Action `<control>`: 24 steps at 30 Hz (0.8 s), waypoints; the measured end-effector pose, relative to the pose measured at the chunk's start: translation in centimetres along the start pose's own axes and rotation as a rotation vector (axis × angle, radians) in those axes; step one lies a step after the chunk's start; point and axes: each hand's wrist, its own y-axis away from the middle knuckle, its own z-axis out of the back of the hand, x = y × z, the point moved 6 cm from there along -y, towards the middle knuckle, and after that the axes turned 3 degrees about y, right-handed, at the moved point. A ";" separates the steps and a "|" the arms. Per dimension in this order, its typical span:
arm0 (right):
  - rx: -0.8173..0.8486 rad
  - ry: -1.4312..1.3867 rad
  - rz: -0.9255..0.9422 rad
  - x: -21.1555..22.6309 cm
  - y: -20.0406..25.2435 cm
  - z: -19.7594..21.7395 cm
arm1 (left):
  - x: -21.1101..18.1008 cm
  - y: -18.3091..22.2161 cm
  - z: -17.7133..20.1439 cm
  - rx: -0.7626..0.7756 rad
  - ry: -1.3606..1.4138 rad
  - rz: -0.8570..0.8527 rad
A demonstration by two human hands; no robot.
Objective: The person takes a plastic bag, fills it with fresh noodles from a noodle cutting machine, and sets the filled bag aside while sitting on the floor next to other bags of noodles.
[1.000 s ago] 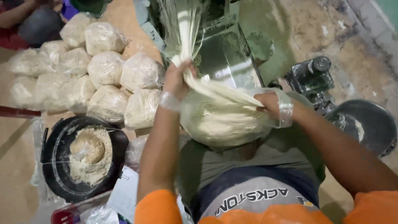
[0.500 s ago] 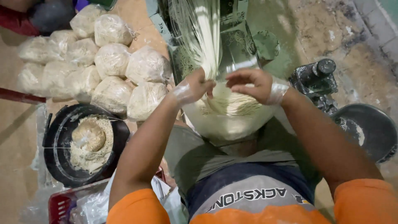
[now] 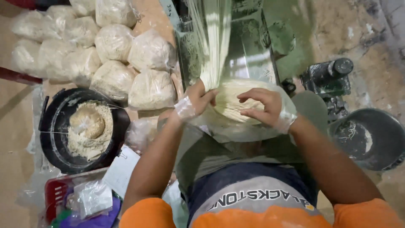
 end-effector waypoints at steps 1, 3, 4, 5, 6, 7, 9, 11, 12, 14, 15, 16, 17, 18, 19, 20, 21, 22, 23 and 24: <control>-0.014 0.010 -0.027 -0.5 0.0 -0.1 | -0.3 -0.3 -0.5 -0.009 0.018 0.012; -0.034 -0.011 -0.044 -0.3 -0.3 0.0 | -0.2 -0.5 -0.9 -0.004 0.093 -0.035; -0.059 -0.028 -0.062 -0.3 -0.6 0.4 | -0.6 -0.7 -1.1 0.005 0.164 -0.087; -0.059 -0.021 -0.051 -1.1 -0.8 0.3 | 0.6 -2.0 -1.7 -0.004 0.165 -0.097; -0.062 -0.076 -0.081 -2.2 -0.8 0.1 | 2.1 -3.2 -2.1 -0.065 0.248 -0.071; -0.066 -0.131 -0.111 -3.4 -0.9 -0.1 | 3.7 -4.3 -2.5 -0.126 0.332 -0.045; -0.062 -0.272 -0.231 -4.5 -1.0 -1.3 | -0.2 -3.4 -2.4 -0.133 0.816 -0.123; -0.053 -0.410 -0.342 -9.7 -0.5 -3.6 | -3.4 -2.8 -2.4 -0.139 1.298 -0.218; -0.108 -0.621 -0.401 -14.5 0.3 -5.1 | -4.6 -2.6 -3.0 -0.115 1.344 -0.213; -0.149 -0.832 -0.455 -13.8 -1.4 -6.4 | -7.5 -0.1 -2.8 -0.104 1.393 -0.216; -0.209 -1.061 -0.547 -8.6 -3.3 -5.7 | -8.9 2.1 -2.8 -0.080 0.941 -0.103; -0.273 -1.290 -0.642 -3.0 -4.4 -4.7 | -10.1 4.5 -2.8 -0.053 0.488 0.012; -0.260 -1.290 -0.640 -4.0 -4.9 -4.4 | -7.8 3.4 -3.7 -0.065 0.492 0.013; -0.238 -1.281 -0.624 -4.9 -5.3 -4.2 | -6.5 2.4 -5.3 0.088 0.526 -0.119; -0.216 -1.271 -0.607 -5.8 -5.8 -4.0 | -5.2 1.6 -7.0 0.241 0.556 -0.251; -0.204 -1.273 -0.606 -8.1 -5.7 -3.7 | -4.5 2.3 -6.1 0.230 0.557 -0.249; -0.191 -1.496 -0.511 -10.0 -6.0 -3.4 | -3.8 3.1 -5.7 0.277 0.489 -0.236; -0.178 -1.721 -0.415 -11.8 -6.1 -3.2 | -2.9 4.0 -5.4 0.326 0.421 -0.216; -0.169 -1.728 -0.420 -13.5 -6.4 -2.8 | -2.6 5.2 -3.5 0.318 0.423 -0.207; -0.226 -1.676 -0.386 -15.3 -6.6 -1.9 | -2.2 6.2 -1.8 0.315 0.361 -0.173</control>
